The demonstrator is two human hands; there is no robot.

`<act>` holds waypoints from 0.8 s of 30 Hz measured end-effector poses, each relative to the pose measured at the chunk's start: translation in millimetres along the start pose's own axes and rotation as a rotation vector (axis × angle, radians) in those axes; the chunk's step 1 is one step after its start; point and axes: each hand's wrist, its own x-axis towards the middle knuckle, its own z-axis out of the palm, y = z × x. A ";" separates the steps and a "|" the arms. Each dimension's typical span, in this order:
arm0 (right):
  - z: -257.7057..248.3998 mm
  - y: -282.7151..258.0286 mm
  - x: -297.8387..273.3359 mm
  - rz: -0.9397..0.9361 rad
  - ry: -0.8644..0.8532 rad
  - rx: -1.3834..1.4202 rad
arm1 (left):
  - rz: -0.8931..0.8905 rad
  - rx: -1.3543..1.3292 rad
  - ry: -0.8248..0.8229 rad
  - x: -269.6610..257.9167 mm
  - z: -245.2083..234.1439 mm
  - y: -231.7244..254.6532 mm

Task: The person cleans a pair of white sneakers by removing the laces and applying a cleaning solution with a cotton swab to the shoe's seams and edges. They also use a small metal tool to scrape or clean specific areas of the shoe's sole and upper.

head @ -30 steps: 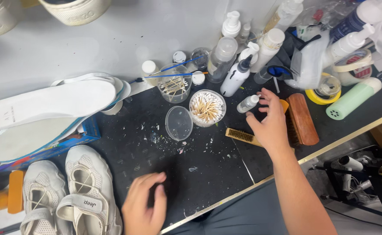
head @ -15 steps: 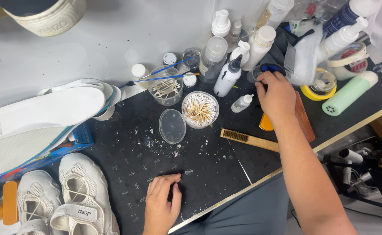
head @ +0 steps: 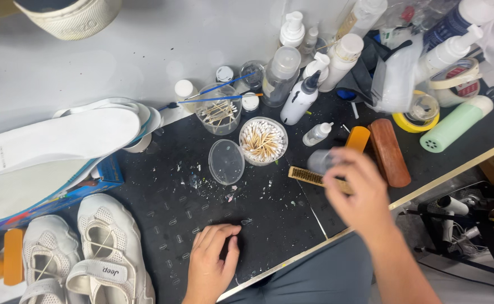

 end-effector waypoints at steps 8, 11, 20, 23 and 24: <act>51.1 -61.6 -35.6 -0.031 -0.220 0.430 | 0.152 -0.126 -0.057 29.5 -9.9 23.9; 60.0 -68.2 -35.3 -0.020 -0.199 0.503 | 0.170 -0.102 -0.035 32.0 -13.1 19.7; 75.3 -20.6 -34.1 0.148 0.091 0.322 | -0.119 0.103 0.264 42.9 -22.4 -21.6; 77.7 26.0 -25.7 0.298 0.249 0.293 | -0.349 0.208 0.325 59.5 -29.6 -38.9; 75.9 38.1 -21.3 0.318 0.262 0.233 | -0.416 0.236 0.332 65.6 -31.9 -43.5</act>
